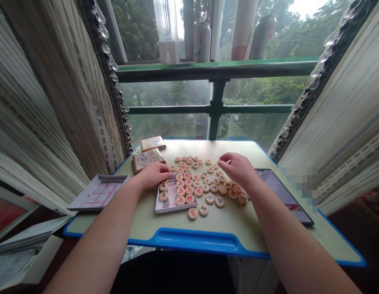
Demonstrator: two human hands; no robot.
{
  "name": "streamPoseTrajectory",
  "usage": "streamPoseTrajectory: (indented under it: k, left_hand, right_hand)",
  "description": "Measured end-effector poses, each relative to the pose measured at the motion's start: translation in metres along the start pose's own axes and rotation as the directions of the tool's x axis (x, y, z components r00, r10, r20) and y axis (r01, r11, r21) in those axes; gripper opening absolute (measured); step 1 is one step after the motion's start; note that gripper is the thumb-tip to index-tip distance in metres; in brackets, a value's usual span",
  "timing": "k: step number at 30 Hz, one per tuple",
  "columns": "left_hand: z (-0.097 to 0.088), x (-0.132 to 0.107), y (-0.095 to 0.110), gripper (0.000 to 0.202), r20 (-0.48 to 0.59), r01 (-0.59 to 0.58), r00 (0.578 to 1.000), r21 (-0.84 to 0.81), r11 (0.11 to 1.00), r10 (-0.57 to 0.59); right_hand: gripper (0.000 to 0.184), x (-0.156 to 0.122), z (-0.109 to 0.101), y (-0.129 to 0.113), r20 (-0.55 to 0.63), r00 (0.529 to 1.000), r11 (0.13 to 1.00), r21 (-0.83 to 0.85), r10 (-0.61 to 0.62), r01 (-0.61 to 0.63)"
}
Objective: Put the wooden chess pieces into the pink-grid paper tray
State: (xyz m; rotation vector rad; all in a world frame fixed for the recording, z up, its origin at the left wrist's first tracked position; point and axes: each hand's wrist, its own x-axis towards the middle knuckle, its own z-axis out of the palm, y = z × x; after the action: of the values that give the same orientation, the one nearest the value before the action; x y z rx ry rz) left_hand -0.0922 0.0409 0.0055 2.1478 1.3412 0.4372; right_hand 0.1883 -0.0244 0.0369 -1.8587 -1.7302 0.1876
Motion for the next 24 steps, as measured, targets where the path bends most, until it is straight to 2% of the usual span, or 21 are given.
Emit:
streamPoseTrajectory:
  k: [4,8,16,19,24]
  left_hand:
    - [0.0,0.003,-0.003,0.033,-0.019,0.008,1.0,0.009,1.0,-0.008]
    - [0.003,0.007,-0.005,0.033,-0.138,0.015,0.99,0.007,1.0,-0.014]
    - [0.01,0.013,-0.01,0.03,-0.405,0.033,0.914,0.006,0.999,-0.028]
    - [0.011,0.014,-0.011,0.03,-0.428,0.029,0.903,-0.001,1.0,-0.027]
    - [0.013,0.015,-0.01,0.03,-0.412,0.015,0.911,0.021,1.0,-0.005]
  right_hand:
    - [0.024,0.001,0.0,0.002,0.005,1.0,1.0,-0.013,0.023,-0.022]
    - [0.024,0.001,0.0,0.002,0.004,0.999,0.999,-0.033,0.042,-0.042]
    - [0.026,0.001,0.003,-0.001,-0.007,1.0,1.0,-0.008,0.021,-0.021]
    - [0.026,0.0,0.005,-0.001,-0.011,1.0,1.0,0.002,0.009,-0.008]
    - [0.022,0.001,0.01,0.002,-0.018,0.999,0.999,-0.001,-0.051,0.051]
